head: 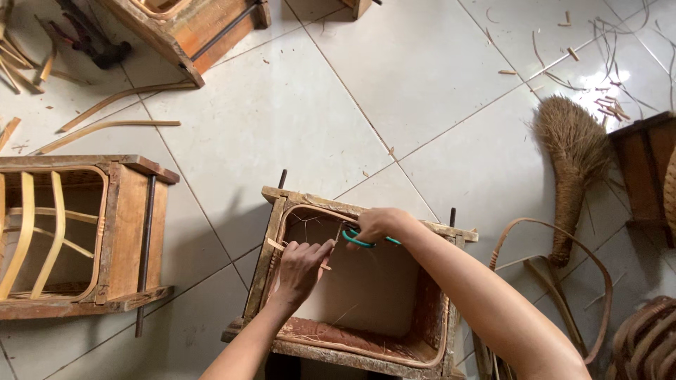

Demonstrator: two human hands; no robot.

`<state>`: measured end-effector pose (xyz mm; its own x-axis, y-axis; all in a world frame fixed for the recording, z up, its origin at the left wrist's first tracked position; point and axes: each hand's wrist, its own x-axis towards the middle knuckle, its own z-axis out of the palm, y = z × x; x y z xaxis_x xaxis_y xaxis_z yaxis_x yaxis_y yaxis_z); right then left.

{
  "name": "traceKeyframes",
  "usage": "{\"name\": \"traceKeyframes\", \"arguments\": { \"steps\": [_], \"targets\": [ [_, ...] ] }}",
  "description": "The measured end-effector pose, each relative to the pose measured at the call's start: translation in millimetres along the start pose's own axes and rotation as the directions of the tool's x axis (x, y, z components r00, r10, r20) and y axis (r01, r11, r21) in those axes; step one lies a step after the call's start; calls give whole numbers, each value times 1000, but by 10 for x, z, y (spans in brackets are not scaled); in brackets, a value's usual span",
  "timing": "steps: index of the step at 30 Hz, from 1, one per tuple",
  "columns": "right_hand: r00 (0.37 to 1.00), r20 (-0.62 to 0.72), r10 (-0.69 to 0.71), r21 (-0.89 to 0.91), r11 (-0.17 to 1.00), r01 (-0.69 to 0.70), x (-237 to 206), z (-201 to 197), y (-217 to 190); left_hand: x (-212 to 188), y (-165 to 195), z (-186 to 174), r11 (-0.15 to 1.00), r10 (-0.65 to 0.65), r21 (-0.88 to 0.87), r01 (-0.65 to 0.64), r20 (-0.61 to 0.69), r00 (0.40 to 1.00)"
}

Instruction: The person sits on the workshop floor assembling a woven bamboo basket on a wooden frame. They position a curved woven rim around the frame, trim and tuck bamboo strips with scissors, weave thin strips along the edge, and fit a large woven bamboo panel around the basket body.

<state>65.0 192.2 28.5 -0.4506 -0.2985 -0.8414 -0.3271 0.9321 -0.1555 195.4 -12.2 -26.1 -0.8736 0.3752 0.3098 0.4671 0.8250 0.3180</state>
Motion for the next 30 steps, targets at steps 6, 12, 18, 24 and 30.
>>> {"name": "traceKeyframes", "arguments": {
  "steps": [6,12,18,24,30],
  "targets": [
    [986,-80,-150,172,972,162,63,204,230,-145,-59,139,996,62,-59,-69,-111,992],
    [920,-317,-233,143,947,289,6,886,534,137,-271,-251,872,-301,-366,324,121,946],
    [763,-589,-265,-16,948,317,124,1428,20,563,-418,-745,744,-142,-482,462,561,815],
    [650,-734,-197,-26,965,263,488,1529,-683,723,-382,-683,776,177,-527,347,710,682],
    [342,-897,-280,-117,896,428,860,1702,-925,702,-431,-418,744,440,-592,309,783,440]
  ]
}}
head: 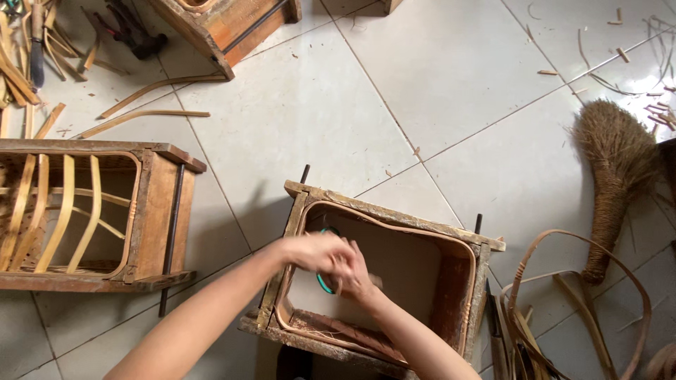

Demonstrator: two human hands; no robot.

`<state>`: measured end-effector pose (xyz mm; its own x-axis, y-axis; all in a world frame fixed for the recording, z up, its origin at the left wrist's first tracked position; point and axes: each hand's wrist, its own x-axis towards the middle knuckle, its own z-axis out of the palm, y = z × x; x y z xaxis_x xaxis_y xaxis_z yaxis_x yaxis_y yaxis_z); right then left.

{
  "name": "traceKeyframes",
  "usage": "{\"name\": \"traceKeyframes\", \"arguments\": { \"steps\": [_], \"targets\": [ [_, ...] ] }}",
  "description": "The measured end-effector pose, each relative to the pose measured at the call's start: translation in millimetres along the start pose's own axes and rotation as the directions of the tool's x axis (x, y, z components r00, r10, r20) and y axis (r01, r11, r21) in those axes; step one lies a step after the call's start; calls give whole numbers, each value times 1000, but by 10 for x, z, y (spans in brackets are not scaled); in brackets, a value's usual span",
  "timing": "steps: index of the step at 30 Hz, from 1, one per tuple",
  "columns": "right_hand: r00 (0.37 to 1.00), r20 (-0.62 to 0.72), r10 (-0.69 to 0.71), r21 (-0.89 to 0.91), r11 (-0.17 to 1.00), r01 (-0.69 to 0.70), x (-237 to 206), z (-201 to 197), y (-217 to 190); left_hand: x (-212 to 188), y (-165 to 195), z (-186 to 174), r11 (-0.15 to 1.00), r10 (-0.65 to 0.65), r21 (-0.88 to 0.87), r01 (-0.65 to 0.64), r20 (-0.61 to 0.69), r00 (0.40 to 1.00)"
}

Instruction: The person sits on the workshop floor assembling a woven bamboo basket on a wooden frame. They position a curved woven rim around the frame, trim and tuck bamboo strips with scissors, weave thin strips along the edge, and fit a large woven bamboo panel around the basket body.

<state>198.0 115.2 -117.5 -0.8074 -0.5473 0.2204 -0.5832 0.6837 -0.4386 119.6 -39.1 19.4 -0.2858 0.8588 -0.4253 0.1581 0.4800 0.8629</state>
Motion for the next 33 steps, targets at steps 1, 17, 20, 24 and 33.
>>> {"name": "traceKeyframes", "arguments": {
  "steps": [1,17,20,24,33],
  "targets": [
    [999,-31,-27,-18,999,26,-13,48,-14,59,-19,48,998,30,54,-33,51,998],
    [997,-53,57,224,974,-44,-63,-159,-140,82,705,-234,994,-69,-112,0,-610,789],
    [963,-17,267,449,863,-231,-224,-277,-101,-47,734,-139,828,107,483,284,-633,766],
    [852,73,519,434,752,-496,-400,-422,20,-362,295,332,446,34,870,211,-252,967],
    [808,244,537,481,657,-581,-547,-965,-36,-169,-499,643,373,-187,926,58,14,982]
  ]
}}
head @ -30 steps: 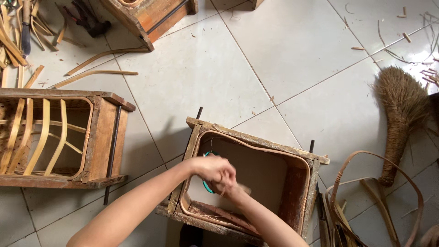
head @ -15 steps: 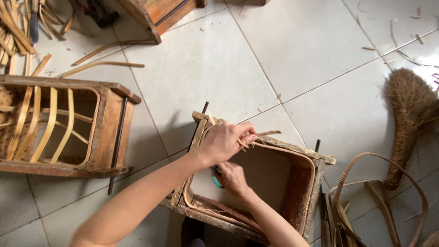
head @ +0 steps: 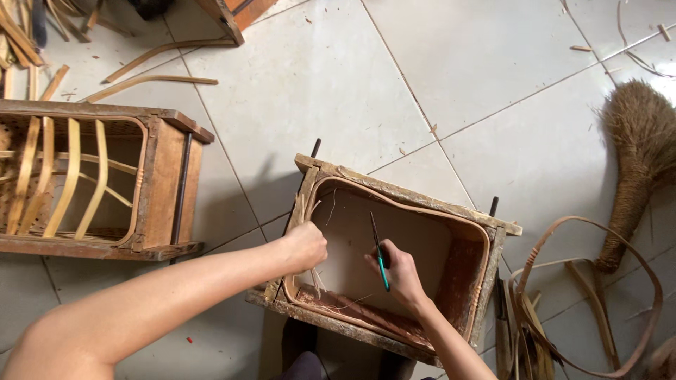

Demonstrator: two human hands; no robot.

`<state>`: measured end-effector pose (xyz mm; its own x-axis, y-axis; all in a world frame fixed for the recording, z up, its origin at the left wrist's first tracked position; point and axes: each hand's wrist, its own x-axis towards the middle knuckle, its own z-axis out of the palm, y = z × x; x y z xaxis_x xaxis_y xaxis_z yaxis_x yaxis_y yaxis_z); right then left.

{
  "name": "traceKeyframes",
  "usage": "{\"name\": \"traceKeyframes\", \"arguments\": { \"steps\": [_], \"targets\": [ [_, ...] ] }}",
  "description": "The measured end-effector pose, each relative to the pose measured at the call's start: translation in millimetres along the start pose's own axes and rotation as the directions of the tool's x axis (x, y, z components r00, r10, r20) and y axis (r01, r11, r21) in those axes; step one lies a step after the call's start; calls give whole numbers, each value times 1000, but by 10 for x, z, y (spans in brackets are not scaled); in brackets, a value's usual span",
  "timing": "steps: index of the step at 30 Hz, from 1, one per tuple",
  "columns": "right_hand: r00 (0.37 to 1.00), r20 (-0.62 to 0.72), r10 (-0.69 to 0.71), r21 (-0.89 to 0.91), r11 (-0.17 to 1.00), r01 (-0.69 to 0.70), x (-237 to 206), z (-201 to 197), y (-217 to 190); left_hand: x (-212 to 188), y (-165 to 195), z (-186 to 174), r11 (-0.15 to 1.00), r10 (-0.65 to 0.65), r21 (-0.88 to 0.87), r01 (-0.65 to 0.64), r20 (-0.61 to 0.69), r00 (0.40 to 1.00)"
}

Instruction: The person sits on the workshop floor assembling a woven bamboo basket on a wooden frame. They position a curved woven rim around the frame, trim and tuck bamboo strips with scissors, weave thin strips along the edge, and fit a large woven bamboo panel around the basket body.

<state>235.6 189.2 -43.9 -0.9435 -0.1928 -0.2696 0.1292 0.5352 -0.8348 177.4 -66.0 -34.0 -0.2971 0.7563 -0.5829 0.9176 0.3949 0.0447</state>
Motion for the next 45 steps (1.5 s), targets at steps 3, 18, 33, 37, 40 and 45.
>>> {"name": "traceKeyframes", "arguments": {
  "steps": [3,18,33,37,40,45],
  "targets": [
    [998,1,68,57,996,-68,-190,-189,-177,15,-190,-5,998,-1,-54,-8,-151,989],
    [726,687,-16,-82,992,99,-1042,-763,-751,57,558,-32,829,44,-557,44,145,989],
    [740,656,152,-522,798,299,-1157,-613,-458,-180,451,-54,556,91,-816,157,248,965],
    [760,614,213,-573,782,244,-1020,-652,-517,-270,522,172,527,-10,-848,-57,-73,997],
    [743,644,184,-549,788,280,-945,-612,-551,-335,603,241,504,-68,-862,-58,-107,992],
    [656,711,254,-562,766,312,-797,-430,-570,-435,681,174,462,-160,-887,-18,-104,982]
  ]
}}
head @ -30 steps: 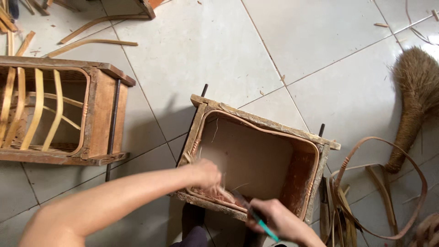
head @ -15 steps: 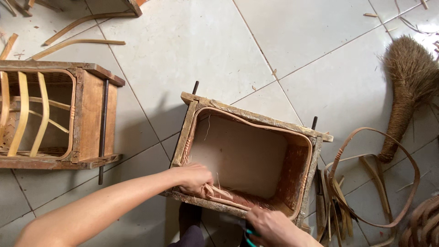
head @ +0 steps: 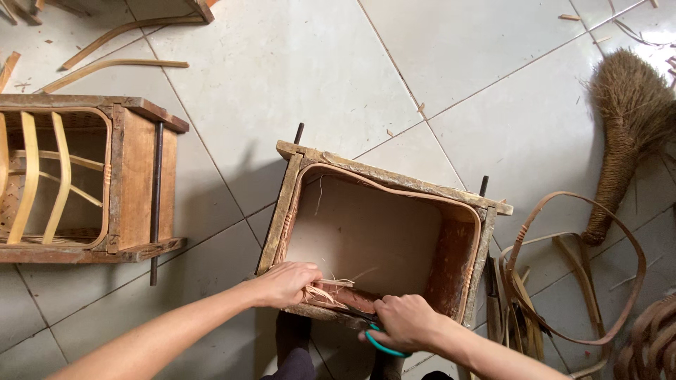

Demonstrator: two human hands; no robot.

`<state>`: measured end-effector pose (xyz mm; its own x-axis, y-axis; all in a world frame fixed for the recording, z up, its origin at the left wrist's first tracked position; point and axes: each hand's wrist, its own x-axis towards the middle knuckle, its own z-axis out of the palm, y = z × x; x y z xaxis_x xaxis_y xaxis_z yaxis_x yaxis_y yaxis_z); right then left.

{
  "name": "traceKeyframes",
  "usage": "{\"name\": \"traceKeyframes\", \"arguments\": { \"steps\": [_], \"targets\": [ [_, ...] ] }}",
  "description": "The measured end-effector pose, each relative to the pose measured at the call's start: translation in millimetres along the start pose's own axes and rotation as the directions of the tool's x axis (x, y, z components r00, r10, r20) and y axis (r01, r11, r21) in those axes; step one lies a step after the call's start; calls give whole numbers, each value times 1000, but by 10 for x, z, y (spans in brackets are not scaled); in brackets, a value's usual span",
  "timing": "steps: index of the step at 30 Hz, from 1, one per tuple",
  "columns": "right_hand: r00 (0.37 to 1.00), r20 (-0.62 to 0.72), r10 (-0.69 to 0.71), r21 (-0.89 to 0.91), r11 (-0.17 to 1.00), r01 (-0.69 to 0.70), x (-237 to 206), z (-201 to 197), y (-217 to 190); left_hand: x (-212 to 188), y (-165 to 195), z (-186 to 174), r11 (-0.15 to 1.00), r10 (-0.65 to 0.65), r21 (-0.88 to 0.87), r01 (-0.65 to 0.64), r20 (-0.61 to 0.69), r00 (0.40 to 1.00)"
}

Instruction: The person sits on the workshop floor assembling a woven bamboo basket on a wooden frame. They position a curved woven rim around the frame, trim and tuck bamboo strips with scissors, weave thin strips along the edge, and fit a large woven bamboo panel around the basket body.

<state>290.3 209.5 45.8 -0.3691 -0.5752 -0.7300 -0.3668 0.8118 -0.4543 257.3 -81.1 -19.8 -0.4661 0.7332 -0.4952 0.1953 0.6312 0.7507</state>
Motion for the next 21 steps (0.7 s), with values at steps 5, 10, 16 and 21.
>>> {"name": "traceKeyframes", "arguments": {
  "steps": [5,10,16,21],
  "targets": [
    [974,209,82,-16,997,-81,190,-34,-2,-26,45,-23,1000,1,-24,-2,-43,999],
    [979,183,90,-48,995,-82,318,89,-21,17,20,33,999,44,-25,-47,-87,995],
    [996,90,5,-152,988,9,361,173,-17,44,-105,6,1000,6,-15,-8,-115,993],
    [997,16,-77,293,954,69,188,52,-40,235,-174,-100,974,204,130,-187,-129,970]
  ]
}}
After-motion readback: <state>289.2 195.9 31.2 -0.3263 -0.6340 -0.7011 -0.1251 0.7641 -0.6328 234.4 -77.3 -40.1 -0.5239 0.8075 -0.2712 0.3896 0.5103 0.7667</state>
